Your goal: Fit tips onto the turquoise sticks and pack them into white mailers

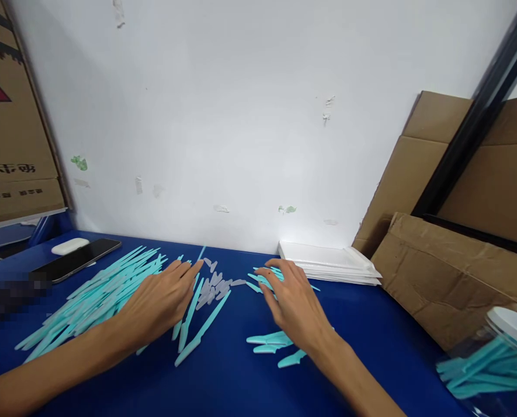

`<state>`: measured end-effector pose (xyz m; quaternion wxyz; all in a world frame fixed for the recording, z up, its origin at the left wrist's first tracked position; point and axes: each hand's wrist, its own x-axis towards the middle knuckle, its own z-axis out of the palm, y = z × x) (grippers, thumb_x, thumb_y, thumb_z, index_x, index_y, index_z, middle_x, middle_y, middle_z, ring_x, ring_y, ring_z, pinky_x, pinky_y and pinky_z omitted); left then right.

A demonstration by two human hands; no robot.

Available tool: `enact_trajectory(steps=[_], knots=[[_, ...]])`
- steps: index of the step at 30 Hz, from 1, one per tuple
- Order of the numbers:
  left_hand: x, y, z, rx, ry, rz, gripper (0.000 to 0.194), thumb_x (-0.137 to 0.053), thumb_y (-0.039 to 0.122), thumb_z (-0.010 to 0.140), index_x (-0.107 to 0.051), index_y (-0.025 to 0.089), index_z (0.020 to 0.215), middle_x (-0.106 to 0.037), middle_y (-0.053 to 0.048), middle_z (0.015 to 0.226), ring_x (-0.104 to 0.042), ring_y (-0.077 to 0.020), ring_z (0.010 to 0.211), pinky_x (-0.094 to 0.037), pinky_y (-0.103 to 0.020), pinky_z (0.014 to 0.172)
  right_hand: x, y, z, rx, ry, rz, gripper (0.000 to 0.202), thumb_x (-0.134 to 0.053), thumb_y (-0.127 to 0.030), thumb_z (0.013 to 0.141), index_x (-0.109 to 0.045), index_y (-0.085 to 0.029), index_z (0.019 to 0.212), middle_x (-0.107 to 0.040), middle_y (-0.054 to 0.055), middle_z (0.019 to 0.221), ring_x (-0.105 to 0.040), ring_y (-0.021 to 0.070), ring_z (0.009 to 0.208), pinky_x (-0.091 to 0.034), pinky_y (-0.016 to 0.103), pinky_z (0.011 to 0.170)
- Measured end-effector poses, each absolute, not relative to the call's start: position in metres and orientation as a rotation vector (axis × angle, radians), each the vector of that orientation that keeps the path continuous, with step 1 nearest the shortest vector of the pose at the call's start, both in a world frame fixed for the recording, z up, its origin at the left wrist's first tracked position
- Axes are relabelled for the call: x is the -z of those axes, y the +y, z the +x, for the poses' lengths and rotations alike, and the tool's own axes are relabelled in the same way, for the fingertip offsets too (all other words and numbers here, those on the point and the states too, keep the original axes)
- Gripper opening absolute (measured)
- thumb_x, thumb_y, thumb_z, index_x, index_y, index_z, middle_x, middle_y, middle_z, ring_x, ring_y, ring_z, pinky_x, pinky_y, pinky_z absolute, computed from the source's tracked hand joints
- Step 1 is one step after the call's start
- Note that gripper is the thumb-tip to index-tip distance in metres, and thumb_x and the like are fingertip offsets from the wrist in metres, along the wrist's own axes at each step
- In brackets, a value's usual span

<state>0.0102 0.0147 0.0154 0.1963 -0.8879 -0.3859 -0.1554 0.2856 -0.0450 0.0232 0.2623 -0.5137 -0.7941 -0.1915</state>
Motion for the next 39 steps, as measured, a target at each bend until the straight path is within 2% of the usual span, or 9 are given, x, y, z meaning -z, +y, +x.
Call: enact_trajectory(steps=[5, 8, 13, 17, 21, 24, 30, 35, 39], knots=[[-0.018, 0.009, 0.014, 0.216, -1.166, -2.489, 0.023, -0.044, 0.001, 0.082, -0.062, 0.015, 0.074, -0.061, -0.013, 0.075, -0.057, -0.0253, 0.071, -0.03, -0.028, 0.045, -0.034, -0.048, 0.31, -0.177, -2.4, -1.461, 0.022, -0.056, -0.041, 0.098, -0.071, -0.026, 0.106, -0.072, 0.003, 0.087, -0.068, 0.0192, 0.076, -0.051, 0.028, 0.064], [-0.016, 0.004, 0.017, 0.218, -1.163, -2.529, 0.022, -0.047, 0.003, 0.08, -0.059, 0.016, 0.067, -0.06, -0.01, 0.067, -0.056, -0.0226, 0.063, -0.027, -0.027, 0.044, -0.035, -0.051, 0.312, -0.597, -2.39, -1.488, 0.031, -0.07, -0.051, 0.086, -0.071, -0.026, 0.106, -0.069, 0.0, 0.081, -0.065, 0.0161, 0.069, -0.043, 0.022, 0.052], [-0.016, 0.001, 0.015, 0.201, -1.261, -2.624, 0.027, -0.045, 0.013, 0.086, -0.053, 0.019, 0.061, -0.055, -0.005, 0.055, -0.045, -0.0158, 0.043, -0.021, -0.028, 0.043, -0.032, -0.051, 0.31, -0.74, -2.321, -1.575, 0.027, -0.077, -0.045, 0.081, -0.071, -0.024, 0.096, -0.067, 0.0, 0.081, -0.061, 0.0154, 0.07, -0.04, 0.021, 0.052], [-0.029, 0.018, 0.015, 0.194, -1.3, -2.601, 0.026, -0.04, 0.011, 0.089, -0.058, 0.017, 0.071, -0.06, -0.007, 0.063, -0.054, -0.0189, 0.052, -0.028, -0.029, 0.047, -0.03, -0.05, 0.31, -0.704, -2.343, -1.602, 0.02, -0.074, -0.041, 0.085, -0.072, -0.021, 0.086, -0.068, 0.001, 0.082, -0.06, 0.015, 0.07, -0.038, 0.022, 0.052], [-0.046, 0.065, 0.019, 0.175, -1.227, -2.597, 0.026, -0.042, 0.006, 0.088, -0.066, 0.013, 0.092, -0.066, -0.017, 0.09, -0.062, -0.0304, 0.087, -0.04, -0.032, 0.057, -0.033, -0.052, 0.305, -0.551, -2.395, -1.543, 0.025, -0.065, -0.046, 0.092, -0.07, -0.022, 0.087, -0.068, 0.001, 0.084, -0.061, 0.0161, 0.074, -0.042, 0.024, 0.059], [-0.048, 0.102, 0.021, 0.121, -1.102, -2.662, 0.028, -0.049, 0.008, 0.089, -0.066, 0.016, 0.11, -0.065, -0.016, 0.106, -0.06, -0.03, 0.1, -0.045, -0.033, 0.067, -0.036, -0.053, 0.298, -0.43, -2.395, -1.479, 0.025, -0.057, -0.045, 0.097, -0.065, -0.023, 0.089, -0.068, -0.001, 0.084, -0.06, 0.0152, 0.073, -0.042, 0.025, 0.062], [-0.028, 0.134, 0.024, 0.052, -0.962, -2.736, 0.014, -0.058, 0.013, 0.091, -0.066, 0.018, 0.101, -0.064, -0.012, 0.103, -0.063, -0.0243, 0.091, -0.046, -0.03, 0.069, -0.035, -0.052, 0.291, -0.072, -2.345, -1.467, 0.02, -0.047, -0.041, 0.103, -0.06, -0.025, 0.102, -0.069, -0.001, 0.083, -0.061, 0.0157, 0.067, -0.042, 0.026, 0.06], [-0.024, 0.131, 0.022, 0.065, -0.9, -2.718, 0.007, -0.057, 0.013, 0.093, -0.062, 0.016, 0.095, -0.067, -0.011, 0.096, -0.065, -0.0228, 0.082, -0.044, -0.028, 0.065, -0.028, -0.05, 0.291, 0.167, -2.337, -1.406, 0.022, -0.042, -0.032, 0.106, -0.061, -0.026, 0.116, -0.072, 0.004, 0.106, -0.069, 0.0193, 0.084, -0.051, 0.03, 0.069], [-0.034, 0.122, 0.016, 0.134, -0.885, -2.711, 0.01, -0.054, 0.012, 0.095, -0.061, 0.016, 0.09, -0.069, -0.009, 0.086, -0.066, -0.0206, 0.073, -0.041, -0.027, 0.061, -0.025, -0.049, 0.29, 0.293, -2.345, -1.324, 0.027, -0.043, -0.025, 0.104, -0.063, -0.022, 0.122, -0.074, 0.007, 0.106, -0.072, 0.021, 0.09, -0.055, 0.031, 0.071]])
